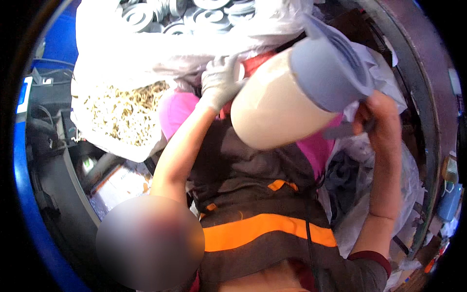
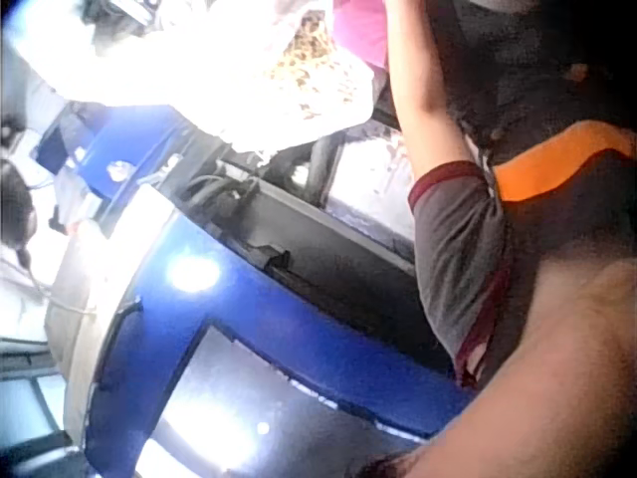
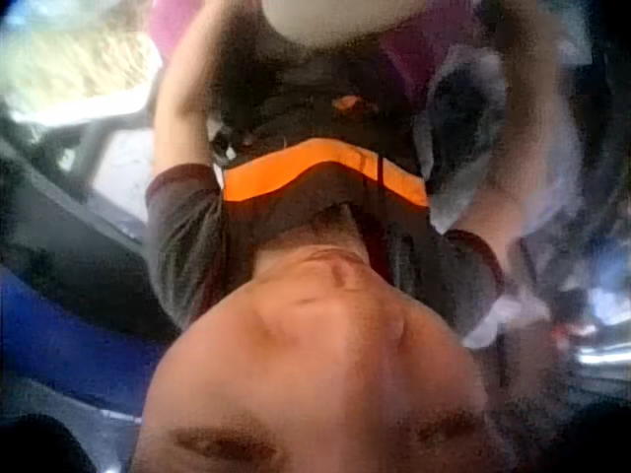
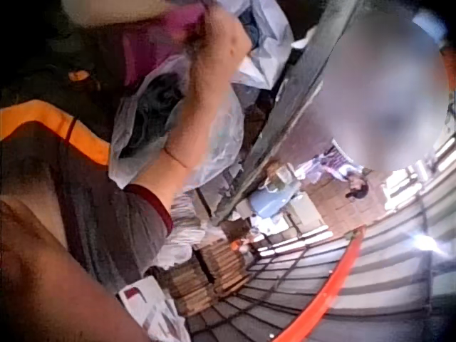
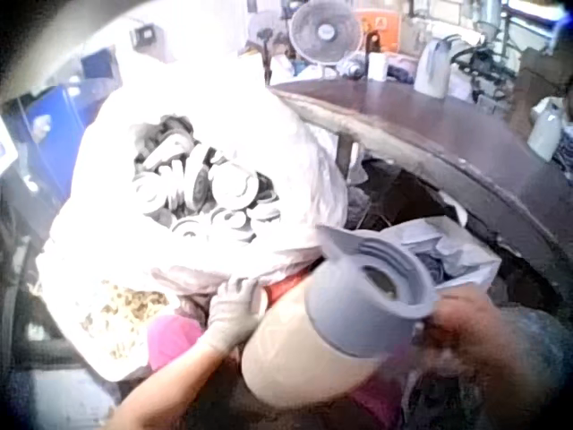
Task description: The person sits on the floor and repeatedly assembles plastic pitchers by picking up a beige body and a grey lid, aligning them, and pressing them together. The person then places the assembled pitcher aside and repeats the process with new components from nearby piles.
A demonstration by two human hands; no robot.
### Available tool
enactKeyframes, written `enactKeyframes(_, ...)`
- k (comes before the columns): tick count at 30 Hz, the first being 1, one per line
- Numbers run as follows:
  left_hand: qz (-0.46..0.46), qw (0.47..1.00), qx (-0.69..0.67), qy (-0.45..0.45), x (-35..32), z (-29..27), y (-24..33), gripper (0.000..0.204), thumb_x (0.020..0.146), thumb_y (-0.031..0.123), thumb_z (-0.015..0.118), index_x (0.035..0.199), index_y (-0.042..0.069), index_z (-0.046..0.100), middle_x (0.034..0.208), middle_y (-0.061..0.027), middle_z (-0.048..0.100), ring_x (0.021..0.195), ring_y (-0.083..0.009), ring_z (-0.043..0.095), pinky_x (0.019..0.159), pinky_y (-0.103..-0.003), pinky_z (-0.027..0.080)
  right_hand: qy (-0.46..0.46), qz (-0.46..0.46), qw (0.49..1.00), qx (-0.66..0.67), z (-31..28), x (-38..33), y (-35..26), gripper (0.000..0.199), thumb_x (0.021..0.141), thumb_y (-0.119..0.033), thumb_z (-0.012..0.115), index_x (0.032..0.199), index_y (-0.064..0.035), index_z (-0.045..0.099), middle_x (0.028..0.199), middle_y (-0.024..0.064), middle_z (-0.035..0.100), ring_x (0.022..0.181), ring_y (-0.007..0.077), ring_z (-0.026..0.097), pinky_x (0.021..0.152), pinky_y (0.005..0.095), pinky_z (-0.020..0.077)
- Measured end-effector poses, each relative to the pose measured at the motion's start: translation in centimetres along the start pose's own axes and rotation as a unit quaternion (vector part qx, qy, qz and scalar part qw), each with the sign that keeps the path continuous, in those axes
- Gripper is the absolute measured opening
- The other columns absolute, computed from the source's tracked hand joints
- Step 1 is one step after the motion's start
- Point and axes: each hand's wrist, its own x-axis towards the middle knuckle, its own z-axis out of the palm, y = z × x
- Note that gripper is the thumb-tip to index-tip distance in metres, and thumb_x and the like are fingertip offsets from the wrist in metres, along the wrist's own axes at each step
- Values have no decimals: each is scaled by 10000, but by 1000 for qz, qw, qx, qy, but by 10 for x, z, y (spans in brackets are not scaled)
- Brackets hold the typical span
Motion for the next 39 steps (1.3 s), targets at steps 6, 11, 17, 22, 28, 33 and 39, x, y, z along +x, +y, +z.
enactKeyframes(6, -124, 946, -265, 143, -6, -119, -38, 710, 717, 338, 753, 1265, -9, 463, 1041, -151, 611, 900, -194, 606, 776, -303, 497, -30, -28, 998, -41, 51, 61, 26, 441, 853, -290, 590, 1143, 41, 598, 770, 93, 649, 637, 151, 627, 586, 251, 484)
enactKeyframes(11, -31, 911, -401, 97, 12, -220, 36, 692, 723, 346, 747, 1260, 6, 473, 1047, -134, 605, 899, -214, 618, 781, -294, 501, -35, -178, 971, -155, 85, 87, 45, 444, 818, -311, 608, 1114, 20, 603, 1006, 166, 654, 900, 239, 641, 808, 313, 476)
enactKeyframes(17, 218, 975, 20, 50, 38, -171, 84, 661, 654, 398, 739, 1231, 148, 536, 1179, -151, 541, 1024, -365, 557, 881, -429, 460, -50, -152, 961, -226, 81, 89, 37, 410, 823, -258, 627, 1138, 0, 576, 853, 133, 642, 775, 198, 620, 720, 300, 480)
enactKeyframes(22, 216, 975, 17, 45, 37, -172, 89, 639, 660, 411, 736, 1208, 134, 559, 1164, -157, 547, 1020, -352, 566, 863, -426, 473, 23, -186, 919, -347, 68, 71, 82, 392, 841, -299, 597, 1129, -54, 494, 809, 190, 627, 756, 372, 622, 650, 424, 494)
enactKeyframes(28, 219, 975, -35, 27, 41, -169, 84, 641, 683, 317, 765, 1246, 116, 533, 1182, -158, 551, 1033, -295, 584, 868, -381, 491, 64, -137, 917, -369, 79, 66, 89, 250, 881, -202, 546, 1052, -63, 428, 789, 204, 609, 741, 399, 605, 604, 473, 461)
enactKeyframes(33, 133, 944, -302, -9, 54, -225, 70, 587, 790, 258, 719, 1296, 73, 488, 1096, -103, 617, 963, -186, 617, 811, -289, 508, 91, -170, 914, -357, 82, 69, 97, 253, 881, -209, 540, 1048, -61, 420, 791, 200, 612, 744, 398, 604, 615, 485, 467)
enactKeyframes(39, 361, 920, 75, 136, 94, -305, 23, 553, 776, 245, 717, 1243, 32, 510, 1116, -138, 595, 1012, -251, 592, 846, -321, 484, 83, -148, 919, -355, 81, 64, 90, 266, 875, -203, 543, 1063, -64, 416, 792, 195, 610, 742, 397, 605, 615, 489, 465)
